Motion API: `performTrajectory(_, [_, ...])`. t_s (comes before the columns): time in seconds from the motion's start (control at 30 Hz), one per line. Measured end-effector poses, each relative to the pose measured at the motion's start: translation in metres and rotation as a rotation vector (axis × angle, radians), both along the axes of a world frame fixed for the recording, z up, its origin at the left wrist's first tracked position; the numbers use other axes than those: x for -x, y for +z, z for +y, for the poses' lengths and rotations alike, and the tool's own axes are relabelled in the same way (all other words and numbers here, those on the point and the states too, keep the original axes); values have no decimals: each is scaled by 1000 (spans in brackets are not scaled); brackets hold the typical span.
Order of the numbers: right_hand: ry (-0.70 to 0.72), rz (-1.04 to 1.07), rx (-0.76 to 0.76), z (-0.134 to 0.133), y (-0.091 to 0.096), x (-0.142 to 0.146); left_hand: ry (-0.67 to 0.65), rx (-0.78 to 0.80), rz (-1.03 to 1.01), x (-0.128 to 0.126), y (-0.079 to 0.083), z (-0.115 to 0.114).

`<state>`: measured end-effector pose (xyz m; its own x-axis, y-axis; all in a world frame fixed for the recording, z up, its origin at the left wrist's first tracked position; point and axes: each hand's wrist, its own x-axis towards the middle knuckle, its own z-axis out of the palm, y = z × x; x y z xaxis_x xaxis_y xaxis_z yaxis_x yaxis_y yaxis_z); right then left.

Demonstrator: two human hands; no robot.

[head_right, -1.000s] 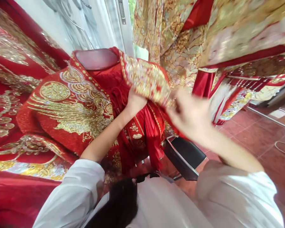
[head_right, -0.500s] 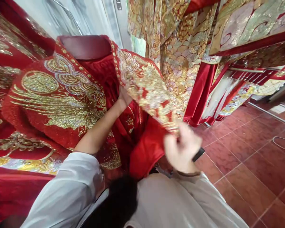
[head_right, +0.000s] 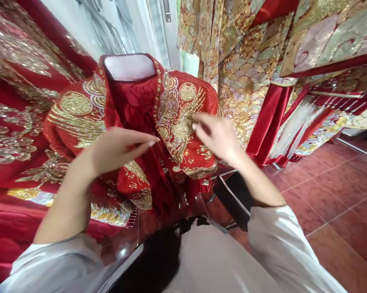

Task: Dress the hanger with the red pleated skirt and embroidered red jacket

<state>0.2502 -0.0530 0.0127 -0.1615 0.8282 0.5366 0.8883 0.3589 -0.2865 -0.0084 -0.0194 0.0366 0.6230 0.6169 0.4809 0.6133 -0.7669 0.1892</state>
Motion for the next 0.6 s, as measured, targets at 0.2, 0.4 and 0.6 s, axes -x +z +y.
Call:
performTrajectory(0.2, [342,-151,-175,97,89,21,383,-289,-158,47,74,23])
performTrajectory(0.4, [227,-113,-127,118,109,51,201,31,-164,41,74,76])
performTrajectory(0.6, [184,-82,-146,105,115,47,227,12,-290,47,78,73])
